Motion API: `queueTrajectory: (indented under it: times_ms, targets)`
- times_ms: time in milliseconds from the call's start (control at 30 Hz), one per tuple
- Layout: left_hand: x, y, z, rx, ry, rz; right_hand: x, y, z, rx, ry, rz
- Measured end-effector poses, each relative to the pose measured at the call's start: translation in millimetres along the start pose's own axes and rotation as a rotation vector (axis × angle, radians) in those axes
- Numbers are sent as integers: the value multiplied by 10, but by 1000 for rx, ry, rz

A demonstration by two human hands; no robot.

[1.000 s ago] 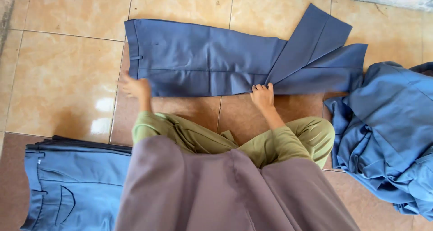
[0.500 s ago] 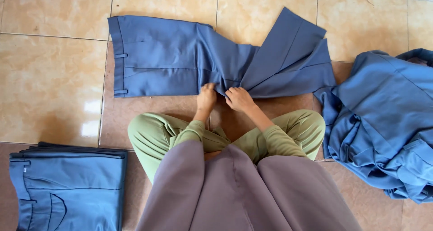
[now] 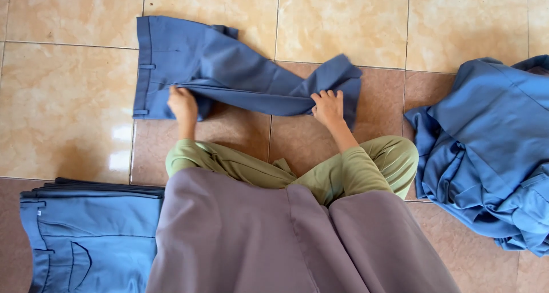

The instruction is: The person is sitting on the floor and folding several pairs of blue trousers into neat stacks.

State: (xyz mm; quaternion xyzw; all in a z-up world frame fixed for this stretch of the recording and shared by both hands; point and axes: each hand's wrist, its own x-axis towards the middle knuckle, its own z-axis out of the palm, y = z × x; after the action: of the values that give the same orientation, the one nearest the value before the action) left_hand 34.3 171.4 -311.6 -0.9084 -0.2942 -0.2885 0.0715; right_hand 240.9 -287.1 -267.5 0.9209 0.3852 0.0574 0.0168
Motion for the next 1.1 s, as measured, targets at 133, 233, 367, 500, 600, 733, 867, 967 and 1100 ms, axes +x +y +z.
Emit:
queueTrajectory:
  times_ms: [133, 233, 367, 500, 600, 733, 867, 967, 1100]
  targets:
    - [-286, -838, 812, -139, 62, -587, -168, 35, -81, 153, 21, 85]
    - [-287, -864, 570, -238, 35, -782, -265, -22, -572, 337, -351, 22]
    - [375, -20, -775, -62, -246, -833, -266, 126, -671, 582, -469, 118]
    - [600, 802, -1319, -243, -165, -357, -282, 141, -498, 556, -376, 225]
    - [417, 1303, -1112, -500, -221, -99, -270, 68, -534, 508, -315, 358]
    - [-143, 1706, -358, -668, -614, -106, -278, 136, -476, 775, -223, 641]
    - [-236, 1887, -356, -358, -789, -123, -367, 155, -242, 815, -215, 690]
    - [-329, 1869, -162, -267, -867, -108, -450, 265, 408, 867, -251, 746]
    - [-484, 1761, 84, -291, -977, -164, -364, 221, 332, 1081, -237, 793]
